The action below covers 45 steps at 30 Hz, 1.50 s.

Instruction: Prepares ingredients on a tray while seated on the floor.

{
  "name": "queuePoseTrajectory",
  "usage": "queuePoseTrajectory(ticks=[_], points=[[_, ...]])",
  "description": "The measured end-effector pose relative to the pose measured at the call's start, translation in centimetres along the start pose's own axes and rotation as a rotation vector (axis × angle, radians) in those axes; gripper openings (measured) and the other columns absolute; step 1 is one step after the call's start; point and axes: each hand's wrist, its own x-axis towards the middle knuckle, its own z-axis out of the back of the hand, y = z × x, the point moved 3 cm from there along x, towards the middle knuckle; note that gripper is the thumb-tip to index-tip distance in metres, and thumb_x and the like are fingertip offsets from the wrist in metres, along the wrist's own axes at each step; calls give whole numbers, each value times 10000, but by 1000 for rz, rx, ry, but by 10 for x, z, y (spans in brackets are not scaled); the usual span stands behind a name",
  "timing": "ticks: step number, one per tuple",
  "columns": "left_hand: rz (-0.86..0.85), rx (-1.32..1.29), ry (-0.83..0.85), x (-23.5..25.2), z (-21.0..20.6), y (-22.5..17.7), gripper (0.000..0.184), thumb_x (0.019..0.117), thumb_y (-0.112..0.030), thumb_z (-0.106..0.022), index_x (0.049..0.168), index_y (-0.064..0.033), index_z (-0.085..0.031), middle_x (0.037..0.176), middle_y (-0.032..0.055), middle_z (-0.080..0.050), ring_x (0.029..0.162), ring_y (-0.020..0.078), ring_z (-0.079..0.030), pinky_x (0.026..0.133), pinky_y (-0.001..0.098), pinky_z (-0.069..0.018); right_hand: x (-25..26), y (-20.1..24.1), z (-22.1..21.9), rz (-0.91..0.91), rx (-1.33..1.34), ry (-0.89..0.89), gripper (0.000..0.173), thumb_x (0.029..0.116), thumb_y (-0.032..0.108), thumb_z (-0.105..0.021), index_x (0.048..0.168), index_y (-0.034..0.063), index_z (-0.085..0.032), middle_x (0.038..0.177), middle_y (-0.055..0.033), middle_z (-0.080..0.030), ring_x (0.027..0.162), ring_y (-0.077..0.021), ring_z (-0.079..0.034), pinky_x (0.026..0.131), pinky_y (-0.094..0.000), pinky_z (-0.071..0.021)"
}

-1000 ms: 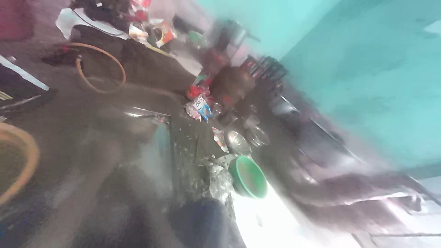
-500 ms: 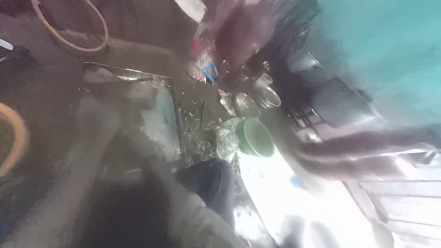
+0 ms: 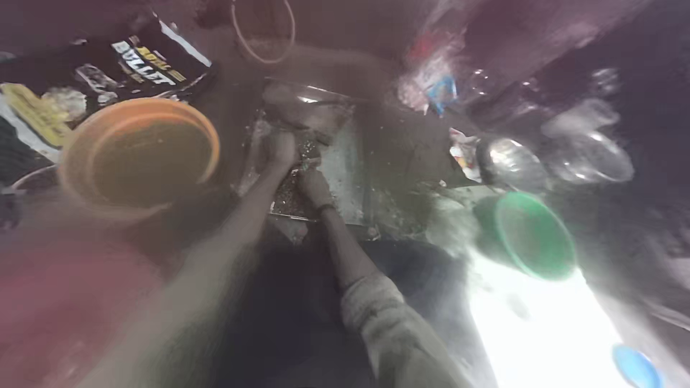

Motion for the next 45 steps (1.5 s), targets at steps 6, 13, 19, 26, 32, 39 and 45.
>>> queuePoseTrajectory(ticks=[6, 13, 19, 26, 32, 39, 45], points=[[7, 30, 24, -4, 1, -3, 249, 939, -231, -685, 1016, 1, -736, 1164, 218, -708, 1134, 402, -674, 938, 623, -548, -24, -13, -12, -43, -67, 18, 479, 1062, 399, -509, 1334, 8, -559, 1183, -258, -674, 1047, -439, -691, 835, -643, -568], [-7, 49, 2, -3, 6, 2, 230, 967, -257, -640, 1056, -92, -772, 1201, 181, -719, 1164, 385, -672, 972, 629, -535, -35, -40, -16, -105, -74, 12, 500, 1032, 439, -534, 1285, 16, -618, 1146, -215, -708, 1073, -381, -698, 899, -600, -568], [-26, 16, 19, 9, -1, 8, 212, 947, -215, -663, 1087, -97, -769, 1209, 173, -718, 1158, 376, -675, 967, 632, -542, -35, -40, -12, -82, 192, 15, 502, 1073, 466, -475, 1257, 28, -636, 1113, -197, -711, 1041, -350, -703, 911, -566, -569], [-49, 10, 15, 5, 0, 7, 292, 907, -183, -726, 1182, -89, -751, 1224, 211, -704, 1182, 406, -659, 985, 635, -526, -38, -30, -6, -80, 163, 89, 527, 1098, 460, -431, 1295, 9, -618, 1150, -228, -701, 1094, -381, -687, 948, -585, -546], [-34, 26, 68, -1, 8, 7, 300, 913, -206, -733, 1198, -114, -750, 1239, 189, -709, 1186, 394, -663, 989, 635, -527, -35, -34, -11, -98, 186, 75, 516, 1100, 430, -428, 1324, -2, -600, 1190, -256, -681, 1117, -406, -674, 954, -602, -536], [-19, 45, 45, 0, 6, 6, 282, 910, -204, -713, 1177, -137, -769, 1221, 180, -714, 1170, 383, -669, 964, 618, -542, -32, -39, -19, -93, 137, 47, 533, 1088, 479, -442, 1309, 16, -588, 1115, -221, -707, 1037, -376, -708, 895, -582, -571], [53, 125, 60, -15, 15, -8, 237, 914, -247, -705, 1044, -54, -752, 1151, 193, -718, 1100, 388, -691, 890, 612, -570, -28, -34, -27, -29, 70, 49, 539, 1102, 450, -410, 1218, -22, -642, 1129, -239, -696, 1071, -395, -693, 922, -587, -561]])
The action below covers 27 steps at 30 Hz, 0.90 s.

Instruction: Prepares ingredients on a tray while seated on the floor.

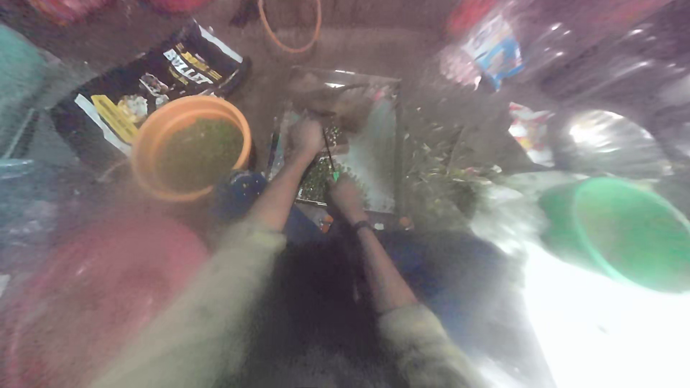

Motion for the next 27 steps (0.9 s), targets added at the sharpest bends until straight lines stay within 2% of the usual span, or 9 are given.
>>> queuePoseTrajectory(ticks=[6, 8, 11, 14, 16, 18, 20, 23, 27], points=[[5, 44, 7, 8, -10, -3, 287, 899, -277, -721, 1037, -27, -745, 1172, 207, -708, 1115, 400, -680, 904, 623, -562, 5, 4, -10, -6, -74, -61, 507, 1104, 422, -388, 1312, 13, -603, 1212, -239, -680, 1081, -408, -694, 879, -605, -574], [-6, 43, -2, 8, -10, -6, 306, 895, -266, -728, 1029, 9, -730, 1170, 227, -701, 1121, 410, -674, 913, 626, -552, 7, 6, -12, 59, -128, -66, 429, 1085, 341, -471, 1338, 26, -613, 1260, -248, -652, 1099, -428, -678, 888, -614, -573], [-18, 53, -16, 11, -13, -4, 301, 904, -271, -722, 1002, 13, -730, 1146, 225, -707, 1104, 401, -685, 907, 606, -564, 3, 7, -11, 95, -109, -25, 407, 1043, 283, -556, 1346, 12, -574, 1175, -253, -675, 1026, -431, -699, 825, -621, -586], [-12, 32, -10, 12, -12, -1, 259, 927, -261, -687, 1020, -29, -752, 1136, 203, -722, 1107, 390, -690, 909, 616, -557, -20, 0, -9, 58, -39, 170, 413, 1027, 172, -610, 1385, -32, -594, 1374, -262, -622, 1291, -423, -589, 1076, -585, -460], [7, 18, -5, 9, -6, -4, 291, 960, -280, -665, 1054, -15, -738, 1170, 214, -714, 1130, 396, -685, 928, 621, -551, -26, 2, 2, 86, 78, 98, 389, 1019, 144, -628, 1371, -20, -605, 1398, -250, -608, 1299, -408, -588, 1076, -555, -475], [-1, 25, 3, 6, -8, -3, 271, 967, -276, -652, 1083, -51, -748, 1186, 191, -718, 1139, 376, -686, 939, 604, -551, -15, 3, 5, 104, 152, -13, 331, 1007, 172, -650, 1298, 15, -655, 1292, -226, -661, 1164, -392, -656, 969, -572, -539], [-25, 38, -8, 9, -9, -1, 242, 946, -280, -661, 1066, -100, -770, 1187, 159, -726, 1143, 354, -684, 941, 598, -551, 26, 23, 12, 60, 92, -95, 356, 1043, 322, -560, 1198, 14, -649, 1135, -236, -696, 1018, -412, -706, 809, -615, -585], [-4, 10, -20, 11, -10, 3, 246, 956, -285, -655, 1086, -114, -775, 1209, 144, -724, 1165, 348, -677, 968, 605, -540, 54, 32, 19, -33, 61, -18, 488, 1068, 426, -499, 1292, 12, -627, 1205, -232, -691, 1125, -397, -685, 930, -609, -558], [-36, -49, -46, 10, -13, 3, 259, 988, -255, -629, 1068, -44, -755, 1205, 202, -710, 1158, 391, -674, 970, 621, -540, -4, 6, 19, -53, 171, -18, 590, 1075, 532, -452, 1339, 19, -571, 1149, -272, -674, 1025, -452, -685, 833, -644, -557]])
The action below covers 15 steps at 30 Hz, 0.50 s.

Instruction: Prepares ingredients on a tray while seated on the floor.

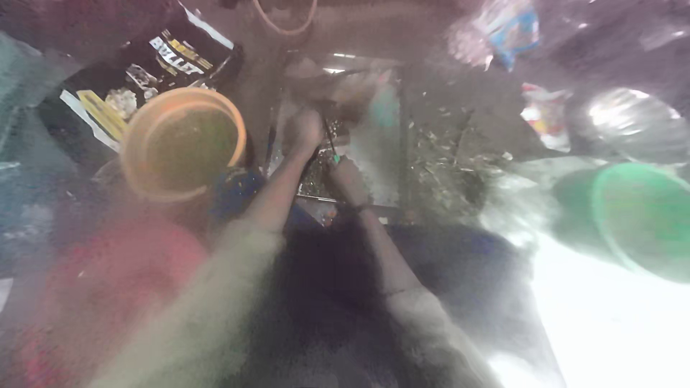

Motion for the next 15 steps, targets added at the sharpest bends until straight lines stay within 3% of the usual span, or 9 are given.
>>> queuePoseTrajectory(ticks=[3, 10, 13, 15], points=[[-31, -10, -24, 3, -2, 2, 224, 956, -223, -671, 1052, -40, -758, 1183, 203, -715, 1159, 385, -671, 996, 594, -539, -8, -8, -6, 24, -25, -6, 570, 1072, 528, -454, 1316, 33, -596, 1117, -260, -689, 993, -447, -693, 811, -656, -561], [27, 2, -12, 4, 1, 1, 237, 955, -239, -666, 1061, -44, -748, 1195, 193, -711, 1147, 376, -677, 963, 601, -548, -11, -3, -12, 29, -93, 15, 619, 1090, 519, -396, 1436, 17, -504, 1193, -277, -674, 1062, -463, -684, 851, -663, -556], [-8, 6, -23, 6, -1, 2, 257, 983, -244, -626, 1044, -23, -742, 1157, 204, -718, 1118, 381, -689, 948, 597, -555, -16, -4, -9, 62, -138, 18, 527, 1088, 464, -436, 1347, 29, -584, 1182, -263, -680, 1053, -450, -689, 845, -654, -563], [-27, 24, -26, 8, -2, 3, 233, 956, -238, -652, 1022, -39, -754, 1149, 192, -724, 1132, 373, -683, 966, 597, -547, -13, 1, -6, 99, -168, 31, 494, 1087, 414, -467, 1374, 26, -567, 1231, -273, -659, 1096, -461, -671, 872, -661, -552]])
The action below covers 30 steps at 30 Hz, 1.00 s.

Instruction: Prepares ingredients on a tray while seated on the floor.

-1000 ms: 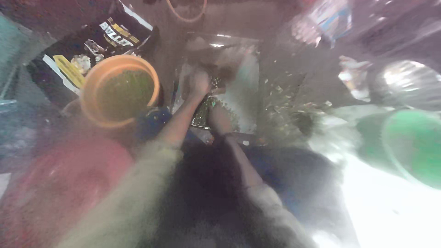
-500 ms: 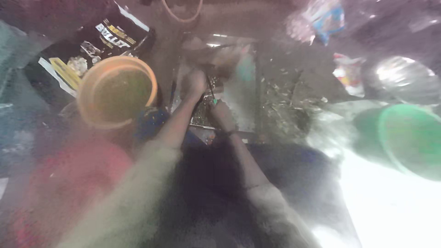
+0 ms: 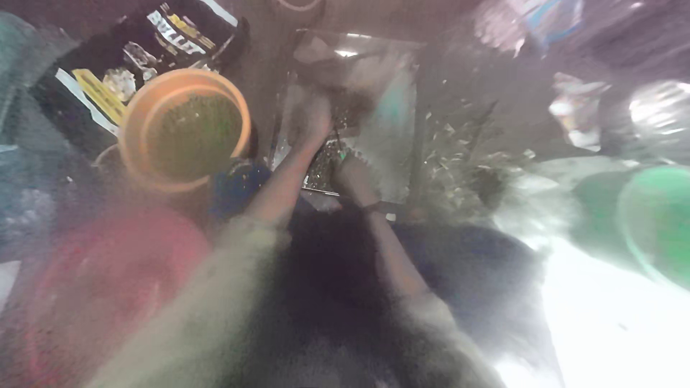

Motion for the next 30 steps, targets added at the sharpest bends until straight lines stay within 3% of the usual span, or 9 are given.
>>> queuePoseTrajectory(ticks=[3, 8, 11, 13, 16, 19, 23, 30], points=[[2, 8, 33, 2, 2, -2, 237, 961, -238, -655, 1012, -27, -750, 1169, 194, -717, 1146, 370, -676, 973, 593, -540, 39, 17, 5, 29, -81, -16, 521, 1112, 393, -402, 1364, -42, -540, 1274, -282, -637, 1169, -437, -653, 951, -624, -539], [24, 5, 87, -7, 8, -4, 270, 991, -257, -642, 1076, -23, -749, 1198, 196, -712, 1171, 363, -672, 1010, 579, -528, 86, 40, 7, 36, -199, -47, 345, 1031, 286, -537, 1198, 18, -677, 1216, -237, -688, 1094, -428, -688, 845, -649, -564], [-32, 19, 60, -7, 5, -1, 230, 977, -233, -646, 1058, -58, -771, 1190, 181, -720, 1164, 363, -674, 1002, 590, -532, 81, 41, 12, 59, -212, -37, 376, 1071, 308, -497, 1247, 28, -674, 1264, -237, -669, 1142, -420, -675, 890, -623, -567], [-12, 29, 7, -8, 5, 1, 211, 956, -234, -653, 1074, -111, -776, 1188, 151, -728, 1148, 352, -683, 973, 608, -545, 70, 33, 9, 44, -130, -38, 435, 1090, 355, -463, 1239, 1, -666, 1210, -249, -689, 1130, -422, -682, 915, -615, -564], [22, -22, -16, -3, -4, 2, 235, 963, -247, -663, 1086, -71, -758, 1182, 181, -724, 1142, 377, -684, 965, 619, -546, 33, 6, -4, -72, 103, -63, 570, 1079, 534, -424, 1295, 36, -598, 1145, -246, -686, 1038, -425, -693, 837, -632, -567], [2, -51, -21, -1, -6, 0, 232, 975, -221, -650, 1081, -39, -748, 1187, 205, -714, 1146, 391, -678, 972, 615, -540, 11, -2, -6, -61, 106, -76, 560, 1077, 533, -423, 1325, 59, -589, 1141, -247, -686, 1018, -438, -694, 822, -649, -564], [8, -44, -34, 1, -8, 5, 199, 958, -182, -641, 1093, -100, -762, 1191, 172, -721, 1143, 373, -682, 957, 611, -552, 16, 0, -10, -67, 149, -53, 557, 1080, 534, -419, 1335, 66, -584, 1098, -233, -700, 965, -422, -706, 795, -640, -575], [-40, -4, 21, -1, -4, 2, 214, 989, -207, -623, 1077, -72, -763, 1183, 176, -724, 1144, 363, -686, 978, 573, -556, 18, 0, -2, -49, 85, -16, 526, 1084, 471, -438, 1365, 40, -549, 1197, -259, -670, 1053, -436, -689, 851, -640, -564]])
